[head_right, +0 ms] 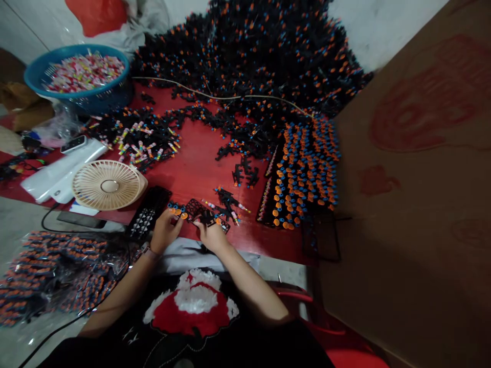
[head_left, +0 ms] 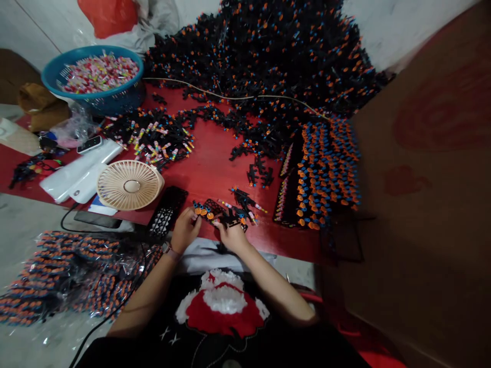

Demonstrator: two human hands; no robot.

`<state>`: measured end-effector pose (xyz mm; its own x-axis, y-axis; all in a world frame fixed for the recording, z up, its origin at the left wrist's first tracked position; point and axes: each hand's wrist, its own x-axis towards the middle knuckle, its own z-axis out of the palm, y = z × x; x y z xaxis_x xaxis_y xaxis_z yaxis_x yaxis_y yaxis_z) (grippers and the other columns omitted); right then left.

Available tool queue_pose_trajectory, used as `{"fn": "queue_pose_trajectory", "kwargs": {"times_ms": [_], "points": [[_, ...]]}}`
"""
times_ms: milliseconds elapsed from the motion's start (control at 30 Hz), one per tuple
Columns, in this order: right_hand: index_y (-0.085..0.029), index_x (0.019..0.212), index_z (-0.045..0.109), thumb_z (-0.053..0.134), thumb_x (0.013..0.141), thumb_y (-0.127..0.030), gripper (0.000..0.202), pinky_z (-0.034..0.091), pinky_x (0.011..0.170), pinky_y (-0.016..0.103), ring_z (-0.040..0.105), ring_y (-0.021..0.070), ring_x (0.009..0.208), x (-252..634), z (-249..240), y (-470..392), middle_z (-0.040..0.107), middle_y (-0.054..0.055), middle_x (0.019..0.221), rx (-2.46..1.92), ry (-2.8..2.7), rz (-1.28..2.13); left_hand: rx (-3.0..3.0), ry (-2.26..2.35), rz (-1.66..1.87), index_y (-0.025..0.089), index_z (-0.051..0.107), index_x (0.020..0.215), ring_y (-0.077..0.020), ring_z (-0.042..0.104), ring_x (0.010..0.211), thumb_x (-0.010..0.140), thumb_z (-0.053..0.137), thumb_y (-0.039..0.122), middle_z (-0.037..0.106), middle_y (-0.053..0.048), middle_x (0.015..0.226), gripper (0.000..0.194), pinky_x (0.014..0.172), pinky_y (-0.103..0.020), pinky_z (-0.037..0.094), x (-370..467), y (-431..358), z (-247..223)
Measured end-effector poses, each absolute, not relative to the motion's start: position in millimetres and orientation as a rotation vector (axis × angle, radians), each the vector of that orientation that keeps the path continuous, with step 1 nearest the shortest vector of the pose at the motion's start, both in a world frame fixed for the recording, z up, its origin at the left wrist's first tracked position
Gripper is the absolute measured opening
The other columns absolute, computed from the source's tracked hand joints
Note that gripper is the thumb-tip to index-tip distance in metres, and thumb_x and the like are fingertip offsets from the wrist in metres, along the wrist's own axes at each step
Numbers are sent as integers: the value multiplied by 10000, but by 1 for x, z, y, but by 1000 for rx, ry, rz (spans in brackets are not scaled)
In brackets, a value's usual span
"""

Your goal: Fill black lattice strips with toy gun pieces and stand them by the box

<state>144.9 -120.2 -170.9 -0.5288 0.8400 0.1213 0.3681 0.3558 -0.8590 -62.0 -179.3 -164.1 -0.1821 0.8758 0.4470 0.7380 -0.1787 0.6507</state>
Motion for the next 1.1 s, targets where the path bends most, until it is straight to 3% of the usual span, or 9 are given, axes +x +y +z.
{"fn": "queue_pose_trajectory", "kwargs": {"times_ms": [233,333,500,600,700,833,1000,1100], "points": [[-223,1069,657,601,867,-5,303,585,860,372,708,274,906,127,-161,-121,750,85,988,-1130,-2262,1111,1901,1877,1278,250,544,890,-192,639,751,982,642,140,635,-8,837,173,714,-315,544,-65,-179,-166],[-226,1035,639,585,831,23,327,576,851,364,694,260,895,123,-153,-119,737,76,988,-1116,-2292,1129,1915,1878,1255,250,553,893,-201,657,772,968,638,111,644,-14,841,180,726,-319,552,-65,-178,-164],[-216,1104,699,617,947,-109,207,594,941,393,702,246,986,158,-140,-100,741,96,1094,-1044,-2177,1087,1915,1875,1221,252,537,851,-204,653,771,970,639,104,647,-20,841,215,717,-320,546,-66,-177,-163],[-176,1206,706,605,984,-218,248,569,1036,519,670,316,1092,197,-141,-81,700,189,1213,-1402,-1932,707,1911,1866,1210,255,514,810,-206,644,765,977,642,123,644,-24,828,249,708,-323,539,-67,-177,-164],[-165,1130,706,604,972,-266,213,517,1091,629,623,384,1159,225,-151,-70,674,239,1229,-1617,-1821,509,1915,1864,1210,252,533,826,-206,637,761,985,639,136,649,-26,826,223,716,-328,541,-69,-177,-164],[-214,946,661,573,975,-254,101,571,1016,545,651,318,1006,234,-156,-77,691,160,1036,-1588,-1816,601,1924,1861,1205,251,546,836,-205,639,765,983,632,138,647,-22,810,205,722,-324,543,-69,-176,-164],[-242,1027,664,617,1035,-379,146,625,830,366,693,222,850,212,-143,-106,713,62,964,-1283,-1775,999,1935,1851,1249,257,507,800,-194,626,737,946,640,126,636,-14,795,238,700,-311,528,-68,-176,-162],[-259,1023,695,667,1043,-383,129,634,938,390,741,233,951,188,-142,-123,757,48,981,-1070,-1853,1245,1917,1856,1272,257,526,808,-190,610,703,934,648,113,620,-5,773,227,674,-304,518,-67,-175,-161]]}}
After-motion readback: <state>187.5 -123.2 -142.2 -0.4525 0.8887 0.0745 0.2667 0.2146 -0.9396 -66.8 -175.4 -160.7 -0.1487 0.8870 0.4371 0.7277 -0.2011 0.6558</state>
